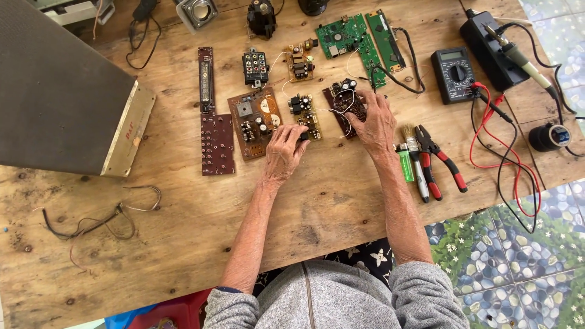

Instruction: Testing and inspecting various electronic circuit boards using a multimeter and hand tools on a workbench.

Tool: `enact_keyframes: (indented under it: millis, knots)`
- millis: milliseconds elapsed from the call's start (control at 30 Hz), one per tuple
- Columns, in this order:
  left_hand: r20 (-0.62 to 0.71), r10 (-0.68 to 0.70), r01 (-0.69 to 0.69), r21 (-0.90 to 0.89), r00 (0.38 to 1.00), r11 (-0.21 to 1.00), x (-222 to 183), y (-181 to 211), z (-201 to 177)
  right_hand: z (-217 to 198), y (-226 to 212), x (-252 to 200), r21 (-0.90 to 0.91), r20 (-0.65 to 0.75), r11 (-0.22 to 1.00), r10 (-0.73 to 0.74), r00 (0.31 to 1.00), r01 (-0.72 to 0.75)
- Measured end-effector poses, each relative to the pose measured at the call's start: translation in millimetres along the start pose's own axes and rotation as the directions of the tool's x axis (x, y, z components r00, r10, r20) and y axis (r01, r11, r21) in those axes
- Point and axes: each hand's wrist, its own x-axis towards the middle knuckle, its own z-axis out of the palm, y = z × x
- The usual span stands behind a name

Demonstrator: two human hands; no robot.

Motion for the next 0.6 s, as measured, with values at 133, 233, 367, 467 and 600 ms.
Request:
enact_keyframes:
  millis: [133,233,367,467,600]
  knots:
    - [0.005,-0.009,0.009,0.01,1.0,1.0,1,2,-2,4,12,3,0.055,-0.057,0.998,-0.002,0.998,0.005]
    - [0.01,-0.018,0.017,0.008,1.0,1.0,-1,0,0,15,36,9,0.074,-0.146,0.997,-0.027,0.989,0.038]
    - [-0.003,-0.023,0.023,0.011,1.0,1.0,1,0,2,26,67,11,-0.073,-0.14,0.995,-0.071,0.988,0.061]
    - [-0.005,-0.004,0.004,0.019,1.0,1.0,-6,6,-7,44,84,2,-0.148,-0.119,0.987,-0.085,0.989,0.067]
    - [-0.011,0.021,-0.021,-0.008,1.0,1.0,-3,6,-6,39,83,6,-0.129,-0.159,0.991,-0.039,0.986,0.019]
